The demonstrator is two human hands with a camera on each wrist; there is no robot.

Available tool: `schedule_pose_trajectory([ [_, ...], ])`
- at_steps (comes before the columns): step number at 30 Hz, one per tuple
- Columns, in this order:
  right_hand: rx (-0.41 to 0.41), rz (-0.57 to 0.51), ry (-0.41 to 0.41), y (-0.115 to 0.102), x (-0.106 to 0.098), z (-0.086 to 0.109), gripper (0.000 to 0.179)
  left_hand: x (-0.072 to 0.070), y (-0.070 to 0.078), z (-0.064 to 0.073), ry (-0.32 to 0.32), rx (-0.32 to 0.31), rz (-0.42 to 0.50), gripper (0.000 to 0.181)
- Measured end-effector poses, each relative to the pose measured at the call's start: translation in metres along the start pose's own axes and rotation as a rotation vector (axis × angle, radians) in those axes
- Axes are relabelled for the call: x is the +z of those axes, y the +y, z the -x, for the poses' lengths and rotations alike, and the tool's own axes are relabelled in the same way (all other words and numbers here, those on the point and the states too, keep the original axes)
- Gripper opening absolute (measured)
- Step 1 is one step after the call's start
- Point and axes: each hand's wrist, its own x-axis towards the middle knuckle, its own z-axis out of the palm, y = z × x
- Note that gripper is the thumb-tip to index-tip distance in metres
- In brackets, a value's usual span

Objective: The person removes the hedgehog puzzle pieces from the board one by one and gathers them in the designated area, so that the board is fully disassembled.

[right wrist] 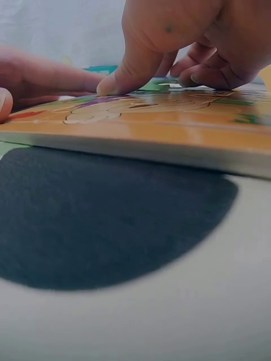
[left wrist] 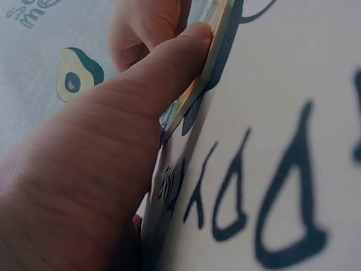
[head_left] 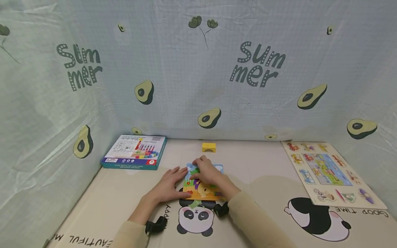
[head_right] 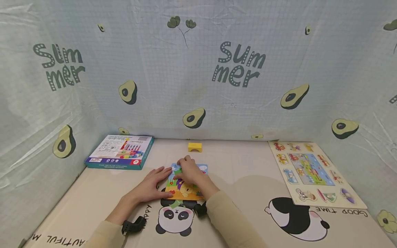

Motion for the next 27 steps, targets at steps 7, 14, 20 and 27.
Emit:
schedule_pose_trajectory([
  [7, -0.016, -0.036, 0.029, 0.005, 0.002, -0.001, 0.048, 0.002, -0.002, 0.000, 0.002, -0.002, 0.007, 0.095],
  [14, -0.038, -0.082, 0.072, 0.005, -0.004, 0.000, 0.029, 0.002, -0.003, -0.001, -0.003, -0.012, 0.005, 0.096],
  [20, -0.069, -0.210, 0.088, 0.007, -0.009, 0.001, 0.018, 0.001, -0.002, -0.002, -0.001, -0.005, 0.008, 0.095],
  [27, -0.080, -0.307, 0.130, 0.018, -0.019, 0.004, 0.014, 0.002, -0.003, -0.002, -0.006, -0.005, 0.004, 0.095],
])
